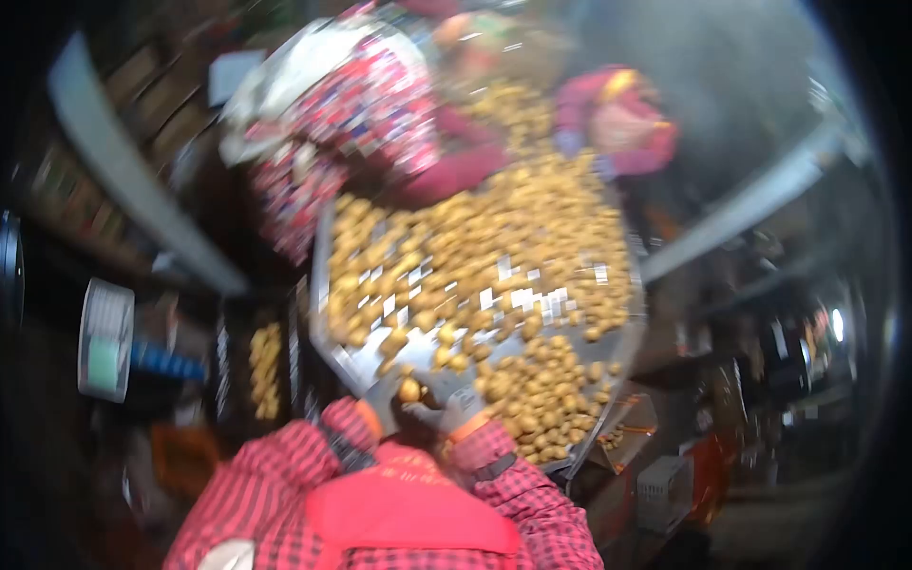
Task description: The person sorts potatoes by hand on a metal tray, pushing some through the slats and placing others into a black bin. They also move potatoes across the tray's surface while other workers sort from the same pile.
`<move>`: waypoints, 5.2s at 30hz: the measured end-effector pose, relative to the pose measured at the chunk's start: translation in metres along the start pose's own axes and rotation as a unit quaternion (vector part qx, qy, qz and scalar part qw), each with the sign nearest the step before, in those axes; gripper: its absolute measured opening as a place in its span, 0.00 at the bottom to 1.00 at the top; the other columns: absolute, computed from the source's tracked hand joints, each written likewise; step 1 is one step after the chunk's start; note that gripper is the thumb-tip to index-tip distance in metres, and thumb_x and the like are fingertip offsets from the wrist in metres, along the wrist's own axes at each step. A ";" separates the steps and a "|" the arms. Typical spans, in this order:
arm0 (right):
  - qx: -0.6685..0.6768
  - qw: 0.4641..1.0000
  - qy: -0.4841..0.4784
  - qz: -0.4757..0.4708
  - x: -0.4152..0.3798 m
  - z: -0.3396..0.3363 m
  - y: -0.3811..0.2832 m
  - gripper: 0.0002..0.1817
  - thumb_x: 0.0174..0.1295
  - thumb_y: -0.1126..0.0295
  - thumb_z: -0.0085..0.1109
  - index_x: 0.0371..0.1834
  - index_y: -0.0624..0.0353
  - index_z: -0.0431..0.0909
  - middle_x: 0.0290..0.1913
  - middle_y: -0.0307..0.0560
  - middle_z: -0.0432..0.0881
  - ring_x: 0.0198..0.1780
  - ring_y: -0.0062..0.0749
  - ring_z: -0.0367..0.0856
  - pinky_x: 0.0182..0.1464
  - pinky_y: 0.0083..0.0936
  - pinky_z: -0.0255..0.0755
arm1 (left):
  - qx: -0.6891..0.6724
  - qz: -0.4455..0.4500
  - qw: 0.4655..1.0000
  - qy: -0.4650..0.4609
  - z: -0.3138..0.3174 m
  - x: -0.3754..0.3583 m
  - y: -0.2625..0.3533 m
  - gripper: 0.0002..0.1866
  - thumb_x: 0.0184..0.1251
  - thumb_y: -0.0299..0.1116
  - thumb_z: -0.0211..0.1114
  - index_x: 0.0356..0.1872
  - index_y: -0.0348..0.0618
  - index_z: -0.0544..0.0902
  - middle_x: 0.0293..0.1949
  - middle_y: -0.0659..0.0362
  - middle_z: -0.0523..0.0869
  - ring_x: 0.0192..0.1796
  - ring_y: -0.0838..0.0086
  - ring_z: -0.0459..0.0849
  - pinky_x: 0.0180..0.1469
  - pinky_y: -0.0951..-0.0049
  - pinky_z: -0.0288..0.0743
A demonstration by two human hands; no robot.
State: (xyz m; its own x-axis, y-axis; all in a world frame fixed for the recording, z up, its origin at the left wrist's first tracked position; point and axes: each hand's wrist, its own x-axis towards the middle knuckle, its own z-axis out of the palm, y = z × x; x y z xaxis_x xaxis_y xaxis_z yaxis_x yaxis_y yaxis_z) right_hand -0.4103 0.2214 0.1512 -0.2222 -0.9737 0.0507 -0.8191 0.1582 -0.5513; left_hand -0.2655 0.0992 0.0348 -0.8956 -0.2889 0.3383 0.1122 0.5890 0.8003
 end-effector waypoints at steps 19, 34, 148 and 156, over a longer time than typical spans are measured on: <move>0.164 0.956 -0.238 0.051 -0.035 0.064 0.042 0.20 0.68 0.50 0.59 0.49 0.52 0.87 0.48 0.53 0.88 0.51 0.51 0.85 0.53 0.42 0.78 | 0.125 -0.390 0.894 0.183 -0.130 -0.158 -0.016 0.08 0.61 0.26 0.65 0.41 0.45 0.86 0.38 0.60 0.87 0.40 0.71 0.84 0.44 0.71 0.79; -0.098 0.962 0.145 0.211 -0.079 0.035 0.137 0.11 0.57 0.66 0.65 0.44 0.49 0.85 0.45 0.49 0.85 0.48 0.54 0.83 0.51 0.44 0.76 | -0.655 -0.470 0.524 0.275 -0.087 -0.071 -0.025 0.17 0.79 0.36 0.48 0.59 0.37 0.75 0.58 0.47 0.79 0.57 0.55 0.79 0.64 0.52 0.74; -0.163 0.929 -0.116 0.312 -0.215 0.066 0.115 0.23 0.58 0.57 0.67 0.56 0.51 0.78 0.62 0.50 0.71 0.64 0.49 0.72 0.58 0.44 0.73 | 0.349 -0.100 0.806 -0.466 0.119 0.032 0.039 0.11 0.68 0.34 0.63 0.44 0.46 0.90 0.46 0.53 0.89 0.47 0.58 0.90 0.45 0.59 0.84; -0.094 0.944 -0.010 0.315 -0.226 0.079 0.121 0.29 0.51 0.55 0.74 0.55 0.53 0.79 0.63 0.58 0.73 0.62 0.55 0.76 0.61 0.45 0.74 | 0.312 -0.004 0.827 -0.467 0.125 0.022 0.031 0.10 0.64 0.30 0.63 0.42 0.42 0.90 0.40 0.48 0.90 0.44 0.59 0.92 0.40 0.57 0.84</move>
State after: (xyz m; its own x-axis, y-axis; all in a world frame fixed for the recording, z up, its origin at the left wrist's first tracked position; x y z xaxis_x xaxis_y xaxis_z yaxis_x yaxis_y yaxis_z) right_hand -0.4172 0.4473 0.0076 -0.6884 -0.6789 -0.2555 -0.6075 0.7321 -0.3082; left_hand -0.3358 0.2059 0.0052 -0.8699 0.2428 -0.4292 0.1211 0.9490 0.2912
